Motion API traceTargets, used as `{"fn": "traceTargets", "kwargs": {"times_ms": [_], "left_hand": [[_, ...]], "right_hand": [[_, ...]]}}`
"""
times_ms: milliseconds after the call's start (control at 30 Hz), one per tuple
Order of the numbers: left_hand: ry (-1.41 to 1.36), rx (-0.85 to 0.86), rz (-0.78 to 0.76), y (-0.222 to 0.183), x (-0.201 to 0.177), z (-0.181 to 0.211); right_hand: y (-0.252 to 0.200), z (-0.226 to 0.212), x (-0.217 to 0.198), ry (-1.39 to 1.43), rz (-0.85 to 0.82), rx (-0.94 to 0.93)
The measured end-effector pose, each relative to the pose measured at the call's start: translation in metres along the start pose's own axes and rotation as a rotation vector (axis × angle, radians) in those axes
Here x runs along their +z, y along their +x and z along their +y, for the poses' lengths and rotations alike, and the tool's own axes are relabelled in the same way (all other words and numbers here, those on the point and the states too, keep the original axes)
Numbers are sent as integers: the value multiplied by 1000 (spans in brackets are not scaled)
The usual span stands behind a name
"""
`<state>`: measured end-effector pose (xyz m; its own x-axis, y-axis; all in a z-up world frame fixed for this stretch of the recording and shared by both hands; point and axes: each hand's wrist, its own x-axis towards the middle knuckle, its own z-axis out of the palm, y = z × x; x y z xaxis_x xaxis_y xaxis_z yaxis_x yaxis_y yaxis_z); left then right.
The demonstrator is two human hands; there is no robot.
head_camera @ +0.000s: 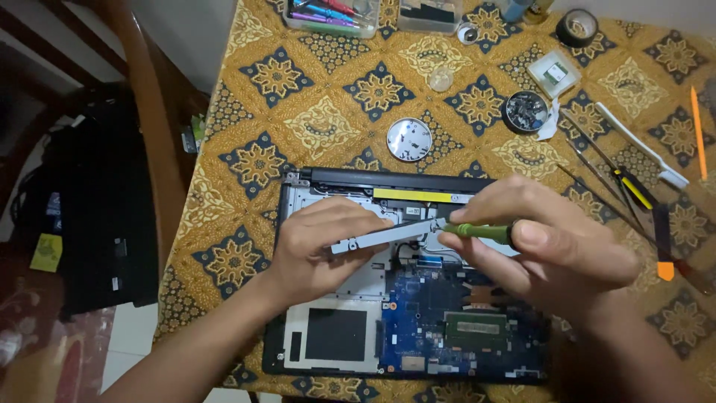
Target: Removing a hard drive from a laptop using a screwdriver
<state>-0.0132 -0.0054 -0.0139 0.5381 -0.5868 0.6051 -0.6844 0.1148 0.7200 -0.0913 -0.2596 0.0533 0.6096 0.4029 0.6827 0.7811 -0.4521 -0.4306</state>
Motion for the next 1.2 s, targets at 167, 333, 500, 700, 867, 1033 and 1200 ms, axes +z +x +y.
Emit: {"fn": "traceTargets", "kwargs": {"times_ms": [167, 333, 500, 700, 867, 1033, 1200], "left_hand": [[4, 8, 22, -2, 1, -1], [5, 3, 63, -3, 1, -2], [-6, -14, 40, 1, -1, 1], [-52, 27, 18, -1, 2, 1], [-34, 21, 26, -1, 1, 0], [-47, 59, 14, -3, 5, -2], [-24, 15, 29, -2, 2, 3]], "right_hand": [[5, 4, 4, -48, 41, -125], [8, -9, -6, -47, -32, -57], [5, -9, -6, -44, -65, 37], [5, -1, -4, -106, 32, -66], [1, -4, -8, 82, -16, 41], [2, 9, 0, -78, 90, -61], [-1, 5, -9, 179, 8, 32]]}}
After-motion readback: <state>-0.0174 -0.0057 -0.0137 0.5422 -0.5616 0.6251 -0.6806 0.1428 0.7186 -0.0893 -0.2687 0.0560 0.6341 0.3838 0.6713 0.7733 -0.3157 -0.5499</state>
